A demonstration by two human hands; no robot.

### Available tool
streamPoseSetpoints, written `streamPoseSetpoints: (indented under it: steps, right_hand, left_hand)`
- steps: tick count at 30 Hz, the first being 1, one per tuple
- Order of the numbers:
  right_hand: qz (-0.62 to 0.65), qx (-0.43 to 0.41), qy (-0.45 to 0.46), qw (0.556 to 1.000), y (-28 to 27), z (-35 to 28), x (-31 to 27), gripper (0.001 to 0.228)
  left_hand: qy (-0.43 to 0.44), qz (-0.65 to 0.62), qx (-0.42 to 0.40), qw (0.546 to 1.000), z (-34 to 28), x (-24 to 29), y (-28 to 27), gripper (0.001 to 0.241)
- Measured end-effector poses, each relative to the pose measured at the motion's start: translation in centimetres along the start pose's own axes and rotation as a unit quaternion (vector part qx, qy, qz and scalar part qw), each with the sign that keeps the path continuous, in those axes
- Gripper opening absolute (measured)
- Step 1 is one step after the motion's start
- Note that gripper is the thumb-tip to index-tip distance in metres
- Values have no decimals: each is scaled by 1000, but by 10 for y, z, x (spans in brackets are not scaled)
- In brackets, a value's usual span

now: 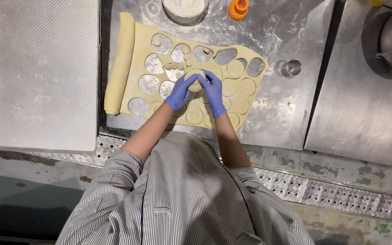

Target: Transfer dough rings to a baking tray and gather the remaining dough.

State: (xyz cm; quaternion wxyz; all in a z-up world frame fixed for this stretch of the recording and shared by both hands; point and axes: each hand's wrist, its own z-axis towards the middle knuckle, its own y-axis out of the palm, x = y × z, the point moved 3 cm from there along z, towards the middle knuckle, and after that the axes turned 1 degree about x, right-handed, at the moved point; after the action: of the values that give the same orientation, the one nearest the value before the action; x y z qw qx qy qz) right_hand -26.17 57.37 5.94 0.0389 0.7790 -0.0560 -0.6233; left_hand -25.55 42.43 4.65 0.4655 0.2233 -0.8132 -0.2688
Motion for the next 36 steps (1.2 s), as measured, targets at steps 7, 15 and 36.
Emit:
streamPoseSetpoints:
  steps: [7,15,36]
  right_hand:
    - [-46,-2,-45,998,-10,-23,-2,31]
    - [-373,-94,-229,894,47,-38,-28,27]
    - [-323,173,42,930,-7,-56,25,40]
  left_hand:
    - [-82,-144,-15,986,-22,-18,-8,34]
    - [-49,-220,72,971,-4,-62,-73,33]
    - [269,181,292,900,178,284,-374,28]
